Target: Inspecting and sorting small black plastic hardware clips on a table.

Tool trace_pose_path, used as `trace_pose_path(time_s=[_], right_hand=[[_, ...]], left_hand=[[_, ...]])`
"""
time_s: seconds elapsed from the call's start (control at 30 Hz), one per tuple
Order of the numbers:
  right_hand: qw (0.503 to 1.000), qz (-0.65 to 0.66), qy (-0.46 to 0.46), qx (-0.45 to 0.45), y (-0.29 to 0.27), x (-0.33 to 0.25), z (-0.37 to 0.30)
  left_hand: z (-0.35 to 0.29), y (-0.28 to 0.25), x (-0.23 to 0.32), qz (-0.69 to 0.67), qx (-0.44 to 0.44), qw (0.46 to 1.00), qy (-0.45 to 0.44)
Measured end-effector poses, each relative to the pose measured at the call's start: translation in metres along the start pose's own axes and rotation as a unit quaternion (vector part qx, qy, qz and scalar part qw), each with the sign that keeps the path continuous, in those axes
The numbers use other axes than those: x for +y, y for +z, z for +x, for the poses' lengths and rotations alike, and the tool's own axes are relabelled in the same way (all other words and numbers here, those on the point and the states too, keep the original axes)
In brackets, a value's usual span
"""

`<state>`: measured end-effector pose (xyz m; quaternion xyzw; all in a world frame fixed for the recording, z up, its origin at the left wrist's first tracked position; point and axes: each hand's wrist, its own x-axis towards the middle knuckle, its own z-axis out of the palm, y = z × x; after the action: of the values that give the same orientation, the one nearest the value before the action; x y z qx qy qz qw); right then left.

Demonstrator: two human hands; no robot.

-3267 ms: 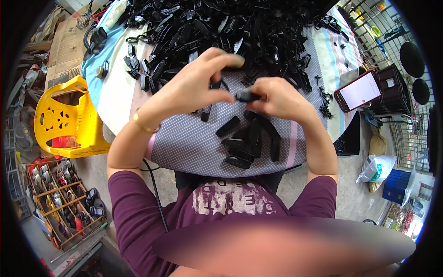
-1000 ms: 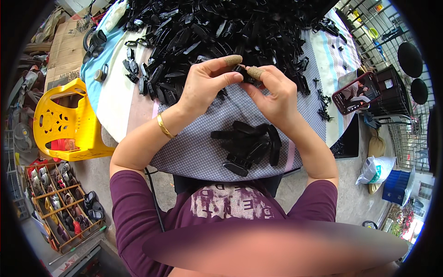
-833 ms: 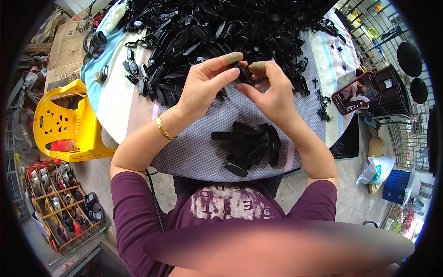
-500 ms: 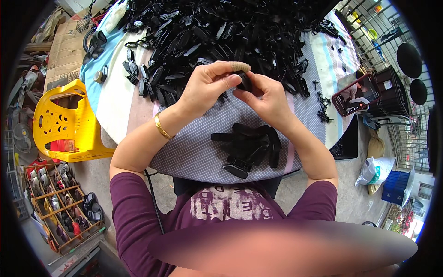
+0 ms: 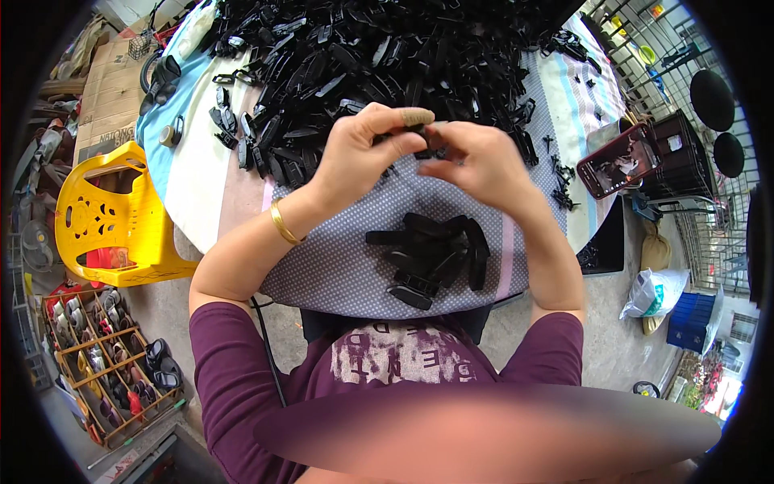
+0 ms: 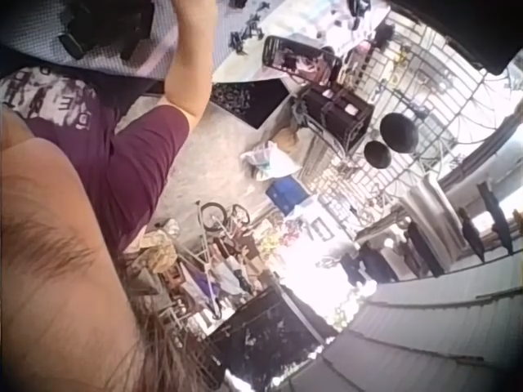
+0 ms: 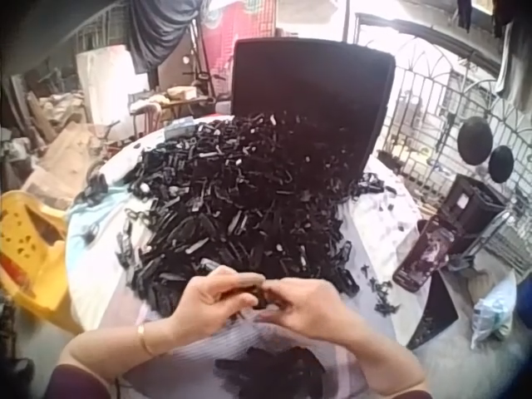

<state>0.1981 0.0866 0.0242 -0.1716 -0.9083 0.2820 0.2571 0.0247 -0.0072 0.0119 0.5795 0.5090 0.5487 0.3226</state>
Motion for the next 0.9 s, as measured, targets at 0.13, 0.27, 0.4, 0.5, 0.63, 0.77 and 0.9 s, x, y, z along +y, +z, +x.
trace_pose_path(time_s=[0.13, 0.27, 0.4, 0.5, 0.63, 0.77, 0.9], right_hand=[[0.978, -0.144, 0.154, 0.009, -0.048, 0.021, -0.005], [0.933, -0.286, 0.218, -0.011, -0.046, 0.029, -0.010], [0.915, -0.344, 0.209, -0.032, -0.022, 0.021, -0.007], [0.926, -0.336, 0.170, 0.011, -0.018, 0.032, -0.010], [0.943, -0.289, 0.160, 0.026, -0.022, 0.033, -0.007], [0.956, -0.245, 0.125, 0.101, -0.023, 0.032, -0.003], [0.973, -0.141, 0.053, 0.175, -0.019, 0.034, 0.000]], left_hand=[[-0.002, 0.011, 0.002, 0.091, 0.033, 0.990, 0.105], [-0.001, 0.013, 0.000, 0.152, 0.017, 0.979, 0.136], [-0.005, 0.014, 0.005, 0.204, 0.004, 0.969, 0.140], [-0.009, 0.019, 0.007, 0.188, -0.172, 0.964, 0.077], [-0.008, 0.029, -0.003, 0.193, -0.171, 0.965, 0.045], [0.015, 0.037, -0.002, 0.363, -0.093, 0.922, 0.100], [0.028, 0.053, -0.015, 0.509, -0.092, 0.844, 0.144]])
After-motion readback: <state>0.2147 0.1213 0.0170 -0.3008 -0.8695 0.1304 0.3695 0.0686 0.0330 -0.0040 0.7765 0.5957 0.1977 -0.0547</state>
